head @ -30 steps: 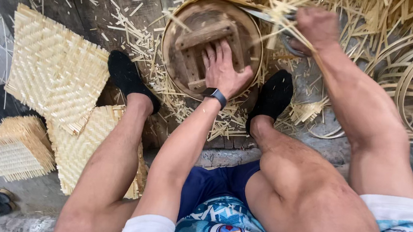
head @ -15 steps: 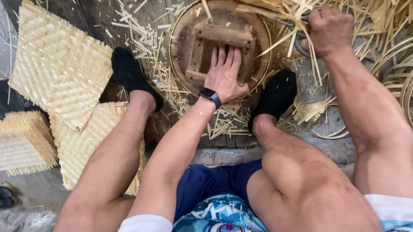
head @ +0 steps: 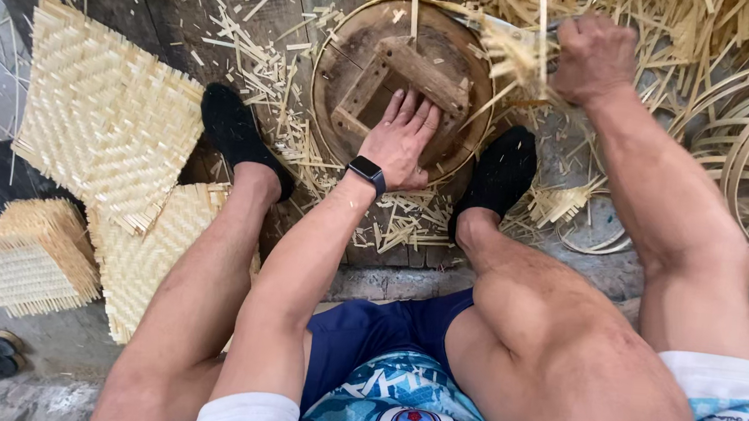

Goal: The person sits on the floor and repeatedly assembles round bamboo plates by placing a woven mat over a wooden mold, trimming the edges with shears, and fitting a bamboo ring around the perimeter. The person handles woven mats, bamboo rings, and wooden molds, and uses shears to cut excess material.

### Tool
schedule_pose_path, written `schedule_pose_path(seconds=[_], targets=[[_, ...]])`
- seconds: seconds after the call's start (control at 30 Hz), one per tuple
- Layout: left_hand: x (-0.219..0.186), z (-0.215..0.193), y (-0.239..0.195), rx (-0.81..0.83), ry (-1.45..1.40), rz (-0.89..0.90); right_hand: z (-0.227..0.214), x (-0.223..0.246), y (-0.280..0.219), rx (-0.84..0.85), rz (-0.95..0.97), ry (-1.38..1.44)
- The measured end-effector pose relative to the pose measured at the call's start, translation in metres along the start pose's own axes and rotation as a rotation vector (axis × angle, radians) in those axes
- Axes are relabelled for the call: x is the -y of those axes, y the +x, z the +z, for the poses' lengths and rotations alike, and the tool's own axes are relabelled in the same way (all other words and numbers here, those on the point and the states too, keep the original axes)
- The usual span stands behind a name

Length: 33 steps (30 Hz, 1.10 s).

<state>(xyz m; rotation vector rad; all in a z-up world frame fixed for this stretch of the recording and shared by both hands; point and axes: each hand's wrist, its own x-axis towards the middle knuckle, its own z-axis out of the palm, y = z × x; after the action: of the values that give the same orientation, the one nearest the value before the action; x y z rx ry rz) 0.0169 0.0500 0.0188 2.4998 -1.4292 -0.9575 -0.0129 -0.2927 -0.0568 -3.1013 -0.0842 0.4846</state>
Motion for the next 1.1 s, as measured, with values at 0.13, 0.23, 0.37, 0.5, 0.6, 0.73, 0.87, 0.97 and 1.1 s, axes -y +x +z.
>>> schedule_pose_path(seconds=[0.13,0.23,0.37,0.5,0.6,0.73,0.87,0.97,1.1], targets=[[-0.002,-0.005,0.003,0.003,-0.007,0.001,0.009,0.032,0.036,-0.408,-0.045,-0.320],[0.002,-0.007,-0.002,0.015,-0.017,0.032,0.011,0.033,0.037,-0.414,-0.116,-0.102],[0.013,-0.011,-0.010,0.072,0.046,0.149,0.003,0.001,0.004,0.052,0.006,0.171],[0.017,-0.016,-0.016,0.064,0.076,0.186,-0.006,0.006,0.003,-0.327,-0.096,-0.035],[0.017,-0.021,-0.014,0.048,0.019,0.201,-0.008,0.025,0.025,-0.564,-0.108,-0.278],[0.017,-0.024,-0.014,0.087,0.054,0.196,-0.003,0.030,0.044,-0.256,-0.115,-0.043],[0.013,-0.019,-0.012,0.118,0.056,0.182,0.006,0.004,0.041,0.207,-0.049,0.124],[0.017,-0.015,-0.013,0.132,0.028,0.167,0.017,-0.029,0.024,-0.101,0.031,0.424],[0.023,-0.011,-0.009,0.069,-0.053,0.169,0.033,-0.073,-0.024,-0.135,0.457,0.445]])
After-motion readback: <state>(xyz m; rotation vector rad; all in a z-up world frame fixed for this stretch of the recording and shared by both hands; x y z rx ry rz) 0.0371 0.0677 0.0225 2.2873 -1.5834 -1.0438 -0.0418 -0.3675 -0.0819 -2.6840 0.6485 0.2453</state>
